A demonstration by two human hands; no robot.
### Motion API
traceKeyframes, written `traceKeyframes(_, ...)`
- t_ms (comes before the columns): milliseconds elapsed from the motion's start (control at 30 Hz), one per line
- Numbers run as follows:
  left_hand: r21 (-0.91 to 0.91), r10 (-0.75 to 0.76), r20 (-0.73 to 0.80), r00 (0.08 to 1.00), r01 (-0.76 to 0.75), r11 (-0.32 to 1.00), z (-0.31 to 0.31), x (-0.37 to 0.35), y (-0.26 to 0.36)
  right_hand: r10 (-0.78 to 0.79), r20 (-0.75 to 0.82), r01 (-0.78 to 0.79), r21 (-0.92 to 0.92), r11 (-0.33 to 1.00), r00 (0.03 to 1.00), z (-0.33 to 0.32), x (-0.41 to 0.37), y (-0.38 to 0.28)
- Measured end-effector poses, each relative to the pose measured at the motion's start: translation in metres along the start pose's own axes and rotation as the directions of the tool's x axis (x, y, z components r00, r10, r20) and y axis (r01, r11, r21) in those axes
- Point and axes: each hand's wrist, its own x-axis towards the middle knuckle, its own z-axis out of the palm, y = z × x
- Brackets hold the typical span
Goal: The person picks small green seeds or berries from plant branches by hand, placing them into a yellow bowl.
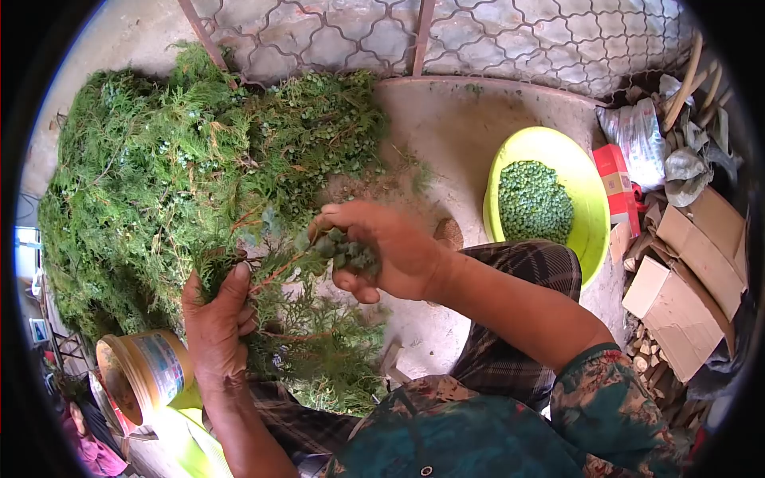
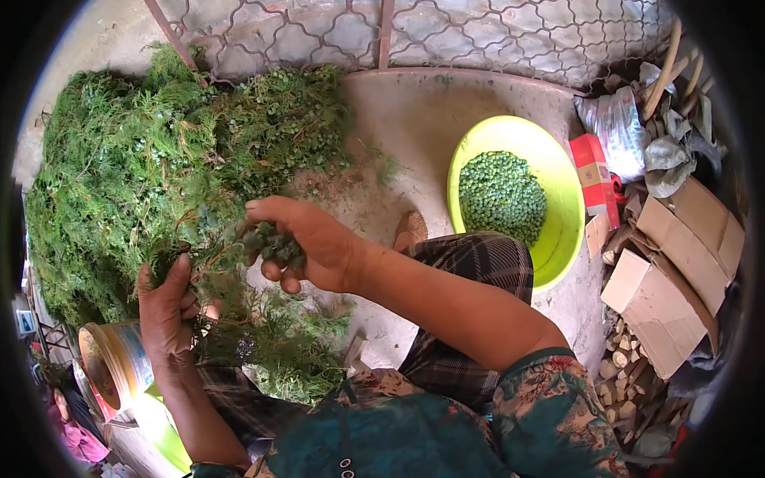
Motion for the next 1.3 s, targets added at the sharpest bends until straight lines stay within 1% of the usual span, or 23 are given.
traceKeyframes(267,0.012,-0.013,-0.036,0.999,0.014,1.000,0.001,0.001,0.003,-0.006,0.069,0.011,-0.069,0.998,0.998,0.000,0.003,0.001)
traceKeyframes(367,0.009,-0.013,-0.035,0.999,0.013,1.000,-0.001,0.002,0.003,0.000,0.082,0.014,-0.173,0.985,0.997,0.002,-0.002,-0.005)
traceKeyframes(400,0.010,-0.008,-0.026,1.000,0.009,1.000,-0.001,0.002,0.003,0.016,0.016,-0.008,-0.403,0.915,1.000,0.006,-0.005,-0.013)
traceKeyframes(433,0.011,-0.010,-0.021,1.000,0.011,1.000,0.001,0.001,0.003,0.013,-0.055,-0.044,-0.607,0.793,0.998,0.007,-0.009,-0.020)
traceKeyframes(467,0.059,-0.015,0.015,1.000,0.014,0.998,0.004,-0.002,0.002,-0.393,0.174,0.307,-0.901,0.307,0.903,-0.004,-0.007,-0.024)
traceKeyframes(500,0.104,-0.020,0.049,0.999,0.015,0.995,0.005,-0.004,0.002,-0.545,0.539,0.408,-0.842,-0.353,0.642,-0.020,-0.003,-0.031)
traceKeyframes(533,0.101,-0.021,0.051,0.998,0.016,0.995,0.003,-0.003,0.001,-0.499,0.646,0.161,-0.689,-0.707,0.578,-0.047,-0.013,-0.054)
traceKeyframes(567,0.100,-0.003,0.058,0.998,-0.003,0.995,-0.003,-0.002,-0.001,-0.696,0.405,-0.029,-0.853,-0.521,0.593,-0.048,-0.037,-0.077)
traceKeyframes(600,0.097,0.017,0.066,0.998,-0.023,0.995,-0.006,-0.001,-0.001,-0.891,0.093,-0.160,-0.970,-0.181,0.444,-0.061,-0.051,-0.093)
traceKeyframes(633,0.100,0.008,0.053,0.999,-0.013,0.995,-0.006,-0.003,0.002,-0.938,0.129,-0.273,-0.936,-0.222,0.321,-0.079,-0.074,-0.112)
traceKeyframes(667,0.095,0.009,0.052,0.999,-0.014,0.995,-0.006,-0.003,0.002,-0.937,-0.002,-0.381,-0.914,-0.140,0.349,-0.090,-0.102,-0.123)
traceKeyframes(733,0.099,0.013,0.078,0.997,-0.021,0.995,-0.006,-0.006,0.001,-0.946,-0.012,-0.883,-0.363,-0.298,0.325,-0.119,-0.130,-0.114)
traceKeyframes(800,0.117,0.002,0.092,0.996,-0.013,0.993,-0.003,-0.008,0.003,-0.834,0.379,-0.791,-0.316,-0.524,0.402,-0.127,-0.125,-0.107)
traceKeyframes(833,0.138,-0.008,0.105,0.994,-0.007,0.990,-0.001,-0.009,0.002,-0.869,0.253,-0.496,-0.738,-0.457,0.425,-0.116,-0.112,-0.104)
traceKeyframes(867,0.138,-0.016,0.104,0.994,0.002,0.990,0.000,-0.008,0.001,-0.856,0.134,-0.101,-0.972,-0.211,0.500,-0.098,-0.089,-0.096)
traceKeyframes(900,0.122,-0.001,0.137,0.991,-0.016,0.992,0.000,-0.007,-0.001,-0.783,0.078,0.113,-0.994,-0.010,0.618,-0.079,-0.070,-0.080)
traceKeyframes(933,0.107,0.018,0.170,0.985,-0.037,0.994,0.001,-0.006,-0.002,-0.520,-0.352,-0.076,-0.875,0.478,0.778,-0.021,-0.065,-0.067)
traceKeyframes(967,0.111,0.016,0.174,0.985,-0.035,0.993,0.004,-0.008,-0.001,-0.471,-0.204,0.063,-0.869,0.491,0.858,-0.004,-0.055,-0.053)
traceKeyframes(1033,0.119,0.015,0.170,0.985,-0.036,0.992,0.008,-0.008,-0.001,-0.451,0.079,0.212,-0.944,0.252,0.889,-0.003,-0.027,-0.029)
traceKeyframes(1133,0.151,0.021,0.112,0.993,-0.038,0.988,0.013,-0.009,-0.001,-0.243,0.217,0.247,-0.964,0.098,0.945,0.004,-0.011,-0.014)
traceKeyframes(1200,0.171,0.026,0.064,0.998,-0.036,0.985,0.012,-0.008,0.000,-0.239,0.246,0.285,-0.947,0.147,0.939,0.006,-0.006,-0.020)
traceKeyframes(1267,0.173,0.033,0.117,0.993,-0.053,0.984,0.008,-0.007,0.002,-0.379,-0.073,0.169,-0.807,0.566,0.922,0.013,-0.015,-0.041)
traceKeyframes(1300,0.169,0.034,0.114,0.993,-0.053,0.984,0.003,-0.005,0.002,-0.377,-0.071,0.168,-0.809,0.564,0.924,0.004,-0.017,-0.050)
